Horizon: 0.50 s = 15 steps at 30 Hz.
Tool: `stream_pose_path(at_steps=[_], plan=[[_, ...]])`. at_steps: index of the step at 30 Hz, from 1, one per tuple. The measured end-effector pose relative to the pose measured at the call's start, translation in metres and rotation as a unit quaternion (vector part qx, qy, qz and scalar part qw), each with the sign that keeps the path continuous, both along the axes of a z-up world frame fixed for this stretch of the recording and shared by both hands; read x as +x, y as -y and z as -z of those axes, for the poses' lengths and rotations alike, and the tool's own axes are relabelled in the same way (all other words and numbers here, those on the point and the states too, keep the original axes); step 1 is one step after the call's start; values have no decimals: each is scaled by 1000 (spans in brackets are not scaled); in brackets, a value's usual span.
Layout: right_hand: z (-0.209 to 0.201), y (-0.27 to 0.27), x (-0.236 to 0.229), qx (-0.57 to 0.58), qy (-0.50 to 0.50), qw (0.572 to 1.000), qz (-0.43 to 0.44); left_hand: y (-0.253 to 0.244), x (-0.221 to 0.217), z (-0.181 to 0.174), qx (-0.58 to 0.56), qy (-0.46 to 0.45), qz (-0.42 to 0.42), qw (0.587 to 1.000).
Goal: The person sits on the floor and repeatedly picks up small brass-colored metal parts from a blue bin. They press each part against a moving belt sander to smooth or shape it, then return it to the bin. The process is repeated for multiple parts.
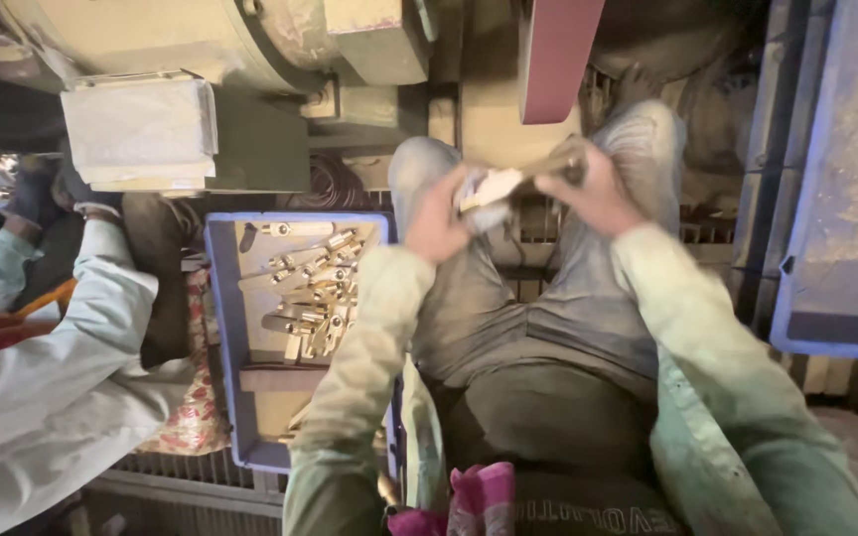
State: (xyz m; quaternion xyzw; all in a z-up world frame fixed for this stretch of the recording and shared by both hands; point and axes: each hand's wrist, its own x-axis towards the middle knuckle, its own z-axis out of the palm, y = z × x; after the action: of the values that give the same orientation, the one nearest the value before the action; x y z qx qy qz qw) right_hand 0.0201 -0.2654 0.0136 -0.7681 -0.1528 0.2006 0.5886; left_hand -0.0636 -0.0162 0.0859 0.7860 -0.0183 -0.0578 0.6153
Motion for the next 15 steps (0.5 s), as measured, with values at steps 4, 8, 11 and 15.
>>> stream_pose_path(at_steps=[4,8,11,15], plan=[[-26,25,-38,81,18,996,9,7,-29,-17,-8,18,18,1000],[-42,27,-48,115,-31,991,53,12,-27,-20,-55,-53,31,997],[-37,27,-34,119,-181,973,75,13,-19,-19,87,22,43,995],[-7,19,-7,35,-278,958,52,4,3,-3,55,46,36,997]])
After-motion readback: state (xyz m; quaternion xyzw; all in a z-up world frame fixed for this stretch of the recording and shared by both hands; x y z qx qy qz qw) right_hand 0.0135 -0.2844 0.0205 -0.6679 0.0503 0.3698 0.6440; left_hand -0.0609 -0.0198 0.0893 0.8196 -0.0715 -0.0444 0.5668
